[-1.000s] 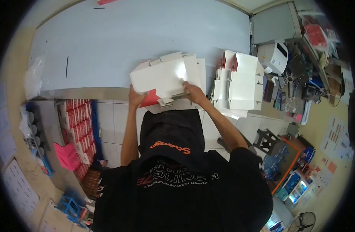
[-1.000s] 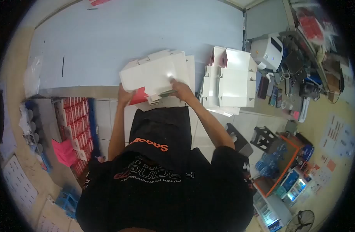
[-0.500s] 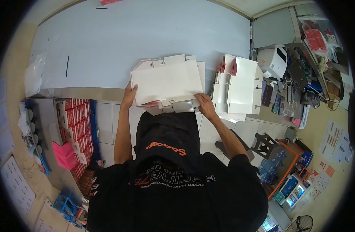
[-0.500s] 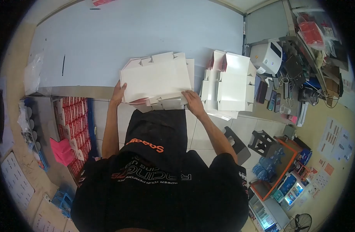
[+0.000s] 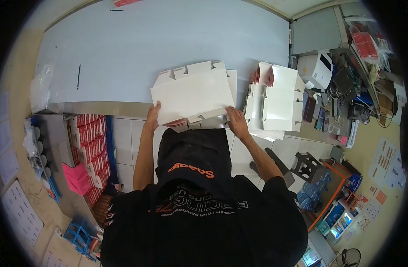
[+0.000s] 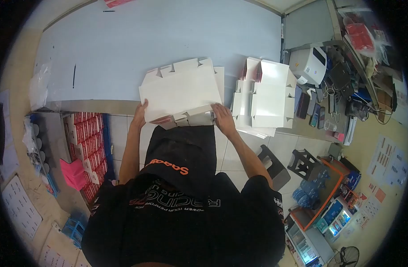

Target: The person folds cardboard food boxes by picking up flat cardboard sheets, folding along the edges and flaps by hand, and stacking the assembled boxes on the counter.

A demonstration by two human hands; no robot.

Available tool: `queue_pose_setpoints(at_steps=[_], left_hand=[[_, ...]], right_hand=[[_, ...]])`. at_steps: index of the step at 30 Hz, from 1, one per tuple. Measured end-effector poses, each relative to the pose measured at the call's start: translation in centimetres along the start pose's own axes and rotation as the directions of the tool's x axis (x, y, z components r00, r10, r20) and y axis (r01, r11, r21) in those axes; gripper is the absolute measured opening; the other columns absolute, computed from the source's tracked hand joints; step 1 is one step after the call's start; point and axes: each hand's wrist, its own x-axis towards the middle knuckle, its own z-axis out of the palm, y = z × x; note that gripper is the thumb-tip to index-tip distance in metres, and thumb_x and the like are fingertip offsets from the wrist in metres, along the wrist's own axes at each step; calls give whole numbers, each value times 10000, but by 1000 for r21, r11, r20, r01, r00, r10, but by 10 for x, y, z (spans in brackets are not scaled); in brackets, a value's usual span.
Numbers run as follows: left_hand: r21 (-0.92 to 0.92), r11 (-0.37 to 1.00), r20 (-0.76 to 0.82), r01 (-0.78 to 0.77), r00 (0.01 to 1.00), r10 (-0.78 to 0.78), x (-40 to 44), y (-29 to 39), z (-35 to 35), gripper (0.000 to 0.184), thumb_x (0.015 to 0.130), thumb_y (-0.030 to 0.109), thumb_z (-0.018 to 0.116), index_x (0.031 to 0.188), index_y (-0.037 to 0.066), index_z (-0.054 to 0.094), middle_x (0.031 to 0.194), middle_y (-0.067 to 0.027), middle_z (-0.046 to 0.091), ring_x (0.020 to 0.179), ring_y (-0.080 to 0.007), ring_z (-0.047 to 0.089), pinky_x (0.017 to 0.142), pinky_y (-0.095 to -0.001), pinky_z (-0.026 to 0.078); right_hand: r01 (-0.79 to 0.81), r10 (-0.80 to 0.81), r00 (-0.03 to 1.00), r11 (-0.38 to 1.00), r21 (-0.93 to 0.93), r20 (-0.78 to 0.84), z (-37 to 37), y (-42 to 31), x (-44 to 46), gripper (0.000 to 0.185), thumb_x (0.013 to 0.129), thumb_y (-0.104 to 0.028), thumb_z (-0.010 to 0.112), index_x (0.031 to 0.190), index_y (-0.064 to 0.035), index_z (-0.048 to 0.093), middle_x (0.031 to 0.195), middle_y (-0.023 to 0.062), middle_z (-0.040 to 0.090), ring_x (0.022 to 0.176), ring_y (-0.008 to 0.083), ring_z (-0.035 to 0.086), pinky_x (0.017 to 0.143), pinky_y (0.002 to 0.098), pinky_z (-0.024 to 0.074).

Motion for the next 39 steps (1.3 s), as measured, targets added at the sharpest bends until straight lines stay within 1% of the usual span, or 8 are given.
queue_pose_setpoints(at_steps=[11, 17, 21, 23, 28, 33, 36, 39], left_hand=[[409, 905, 64, -121, 993, 103, 21, -4, -12, 499, 996, 231, 457, 1400, -27, 318, 1334, -157, 502, 1200, -256, 506, 1007, -362, 405], [518, 814, -14, -263, 949, 316, 16, -10, 1, 528, 983, 302, 502, 1371, -32, 376, 1278, -151, 538, 1166, -223, 518, 996, -347, 408], [255, 933, 18, -255, 966, 260, -37, 73, 24, 506, 965, 344, 536, 1301, -28, 471, 1187, -114, 598, 1090, -181, 551, 945, -323, 430], [153, 962, 77, -226, 973, 216, -61, 113, 35, 511, 958, 357, 549, 1292, -24, 483, 1166, -96, 606, 1065, -158, 557, 929, -308, 438], [274, 843, 418, -463, 847, 329, -88, 166, 126, 582, 924, 375, 606, 1358, 18, 456, 1312, -106, 504, 1242, -175, 432, 1033, -343, 353], [-649, 696, 532, -309, 470, 705, -76, 180, 173, 272, 806, 379, 723, 1022, 226, 664, 1395, -99, 412, 1388, -306, 265, 1075, -523, 309], [-575, 739, 466, -351, 602, 648, -53, 161, 163, 137, 788, 281, 750, 866, 197, 674, 1295, -98, 521, 1312, -308, 385, 1008, -517, 401], [-424, 801, 340, -424, 745, 574, -14, 141, 141, 126, 797, 156, 753, 831, 80, 659, 1185, -120, 617, 1188, -254, 527, 927, -452, 481]], right_hand=[[-159, -5, 829, 956, 245, 559, 16, 53, 109, 725, 680, -107, 770, 1295, -91, 387, 970, 144, 617, 1021, 338, 574, 857, 429, 472], [-317, 335, 937, 934, -163, 100, 4, 21, 107, 888, 521, -87, 847, 1278, -86, 382, 1194, 181, 510, 1079, 395, 522, 845, 487, 489], [-493, 426, 869, 703, 512, 251, -26, 20, 67, 961, 693, -283, 836, 1426, -72, 252, 1297, 187, 475, 1236, 321, 452, 1012, 405, 410], [-492, 504, 749, -11, 870, 430, -48, 16, 40, 913, 807, -322, 752, 1465, -48, 181, 1390, 172, 417, 1282, 279, 413, 1065, 375, 344], [-190, 827, 528, -105, 976, 191, -90, -17, -31, 750, 884, -139, 649, 1454, -7, 180, 1389, 168, 410, 1266, 259, 427, 1085, 409, 337], [26, 903, 403, 154, 988, -151, -123, 16, -96, 581, 910, -153, 615, 1383, 0, 314, 1245, 150, 515, 1076, 237, 565, 879, 347, 507], [-6, 961, 226, 164, 986, -159, -95, 57, -126, 569, 916, -201, 618, 1361, 19, 340, 1171, 131, 540, 1004, 223, 572, 828, 341, 506], [-277, 924, -288, 173, 945, -253, -32, 86, -135, 538, 894, -216, 655, 1291, 7, 369, 913, 66, 540, 907, 221, 556, 840, 343, 454]])
